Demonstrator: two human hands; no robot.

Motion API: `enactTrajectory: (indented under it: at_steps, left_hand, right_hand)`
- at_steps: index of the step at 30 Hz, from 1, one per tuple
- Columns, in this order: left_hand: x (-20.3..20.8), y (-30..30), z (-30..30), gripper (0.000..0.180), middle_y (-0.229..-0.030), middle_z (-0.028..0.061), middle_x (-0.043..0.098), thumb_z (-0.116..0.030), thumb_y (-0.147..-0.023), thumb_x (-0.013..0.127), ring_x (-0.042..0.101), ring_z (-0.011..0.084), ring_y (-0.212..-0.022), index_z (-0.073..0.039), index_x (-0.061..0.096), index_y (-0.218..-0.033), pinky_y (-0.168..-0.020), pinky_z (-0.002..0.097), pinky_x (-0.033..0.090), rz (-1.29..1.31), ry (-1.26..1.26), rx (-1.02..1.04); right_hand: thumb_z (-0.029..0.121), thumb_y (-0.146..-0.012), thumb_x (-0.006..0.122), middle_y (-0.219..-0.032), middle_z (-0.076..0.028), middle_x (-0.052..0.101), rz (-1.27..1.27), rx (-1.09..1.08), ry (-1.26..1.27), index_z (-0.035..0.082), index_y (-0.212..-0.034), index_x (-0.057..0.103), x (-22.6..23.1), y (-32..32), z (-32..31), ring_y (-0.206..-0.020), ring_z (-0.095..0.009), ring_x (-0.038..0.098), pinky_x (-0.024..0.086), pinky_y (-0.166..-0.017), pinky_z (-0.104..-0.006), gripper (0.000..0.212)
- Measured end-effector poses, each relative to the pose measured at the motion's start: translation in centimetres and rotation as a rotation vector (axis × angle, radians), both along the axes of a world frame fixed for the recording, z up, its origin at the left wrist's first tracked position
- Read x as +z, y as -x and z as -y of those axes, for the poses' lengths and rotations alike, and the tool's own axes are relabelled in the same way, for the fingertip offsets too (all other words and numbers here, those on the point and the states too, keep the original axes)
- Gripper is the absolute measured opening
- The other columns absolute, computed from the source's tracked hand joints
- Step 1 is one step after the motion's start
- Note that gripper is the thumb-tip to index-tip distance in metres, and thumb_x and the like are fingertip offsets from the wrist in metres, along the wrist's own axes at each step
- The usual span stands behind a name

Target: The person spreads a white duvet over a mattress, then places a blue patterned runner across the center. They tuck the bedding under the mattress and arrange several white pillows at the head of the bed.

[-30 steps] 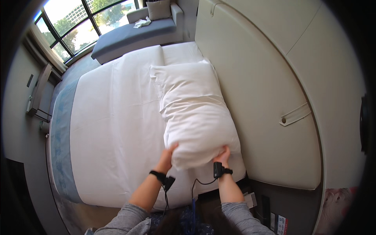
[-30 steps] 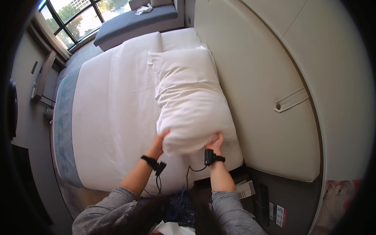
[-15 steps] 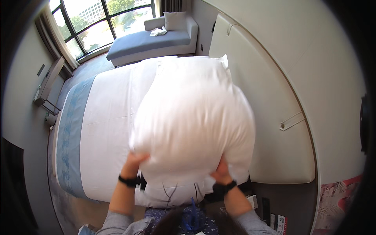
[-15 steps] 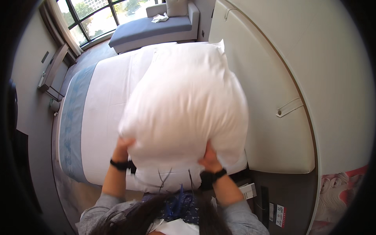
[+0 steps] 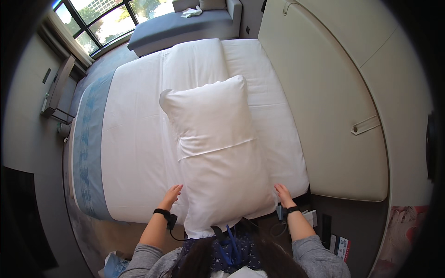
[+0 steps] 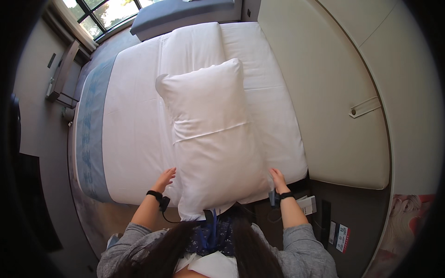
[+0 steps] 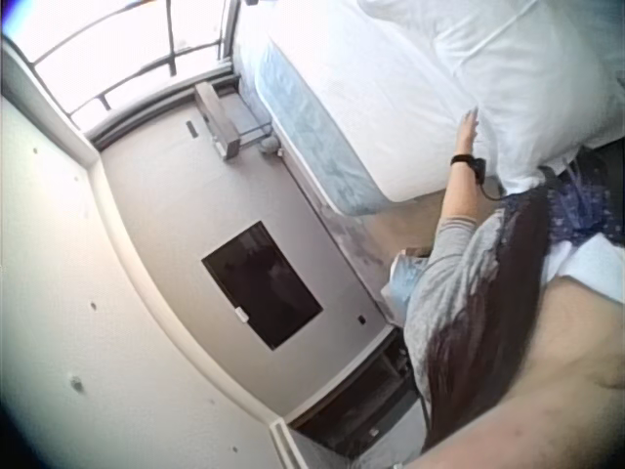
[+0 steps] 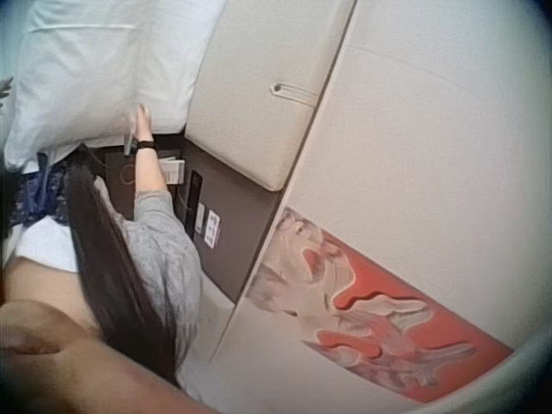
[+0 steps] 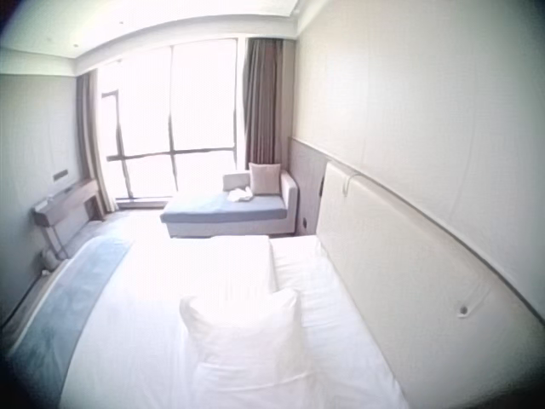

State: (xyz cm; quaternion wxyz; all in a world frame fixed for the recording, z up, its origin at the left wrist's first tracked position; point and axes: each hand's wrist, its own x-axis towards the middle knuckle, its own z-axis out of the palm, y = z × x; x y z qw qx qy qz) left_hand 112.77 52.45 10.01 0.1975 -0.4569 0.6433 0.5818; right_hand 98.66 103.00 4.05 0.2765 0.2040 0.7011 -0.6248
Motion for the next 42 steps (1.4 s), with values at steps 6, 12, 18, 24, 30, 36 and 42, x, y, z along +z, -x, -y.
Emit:
enactTrajectory:
  at_steps: [6,12,18,24,30,36,42]
  left_hand:
    - [0.7,3.6,-7.7,0.059,-0.116,0.0108,0.057,-0.049,-0.083,0.057,0.055,0.0225,-0.103,-0.008,0.049,-0.124,-0.086,0.0385,0.043,0.095,-0.094,-0.05]
    - [7.2,7.3,-5.7,0.045,-0.101,0.0178,0.063,-0.029,-0.086,0.06,0.062,0.0241,-0.091,0.007,0.055,-0.112,-0.077,0.0329,0.05,-0.428,-0.49,0.317]
    - [16.5,8.0,-7.0,0.035,-0.108,0.0137,0.061,-0.015,-0.086,0.055,0.061,0.0224,-0.093,0.004,0.052,-0.116,-0.08,0.0335,0.051,-0.901,-0.379,0.457]
    - [14.8,8.7,-9.6,0.038,-0.108,0.0118,0.059,-0.016,-0.087,0.051,0.06,0.0214,-0.095,0.003,0.048,-0.12,-0.079,0.0313,0.05,-0.879,-0.341,0.288]
    - [22.0,13.1,-10.8,0.031,-0.101,0.0087,0.061,-0.017,-0.088,0.048,0.061,0.0176,-0.088,0.001,0.054,-0.113,-0.073,0.0291,0.05,-0.911,-0.506,0.339]
    - [25.7,20.2,-12.9,0.029,-0.098,0.0076,0.062,-0.012,-0.084,0.051,0.061,0.0161,-0.083,0.0,0.054,-0.111,-0.07,0.0282,0.05,-1.103,-0.624,0.267]
    - [16.2,23.9,-16.9,0.034,-0.101,0.0102,0.062,-0.014,-0.084,0.059,0.061,0.0189,-0.087,0.001,0.053,-0.113,-0.076,0.0312,0.05,-0.956,-0.661,0.291]
  right_hand:
    - [0.035,-0.083,0.064,-0.121,-0.015,0.053,0.108,0.012,-0.026,-0.006,-0.128,0.04,-2.9,3.3,5.9,-0.108,-0.024,0.052,0.042,-0.09,-0.0349,0.065]
    - [0.024,-0.081,0.067,-0.101,-0.011,0.062,0.006,0.001,0.228,-0.004,-0.113,0.054,16.9,8.6,15.1,-0.086,-0.021,0.061,0.05,-0.075,-0.0321,0.045]
    - [0.008,-0.083,0.058,-0.11,-0.012,0.059,-0.271,0.037,0.529,-0.004,-0.119,0.05,25.4,7.4,13.9,-0.096,-0.022,0.058,0.048,-0.081,-0.0326,0.038]
    - [0.007,-0.081,0.06,-0.109,-0.012,0.06,-0.277,0.052,0.438,-0.003,-0.117,0.051,27.9,8.2,11.8,-0.096,-0.022,0.059,0.048,-0.082,-0.0323,0.039]
    - [0.009,-0.084,0.056,-0.109,-0.012,0.06,-0.484,0.025,0.44,-0.002,-0.117,0.051,33.2,12.5,11.4,-0.095,-0.021,0.06,0.048,-0.079,-0.031,0.036]
    - [0.021,-0.094,0.044,-0.109,-0.011,0.059,-0.748,0.027,0.602,-0.001,-0.12,0.047,34.9,17.4,6.1,-0.091,-0.02,0.06,0.051,-0.076,-0.0327,0.034]
    - [0.019,-0.087,0.057,-0.11,-0.011,0.059,-0.511,-0.016,0.32,-0.001,-0.12,0.048,31.2,19.2,0.7,-0.097,-0.021,0.058,0.049,-0.081,-0.033,0.04]
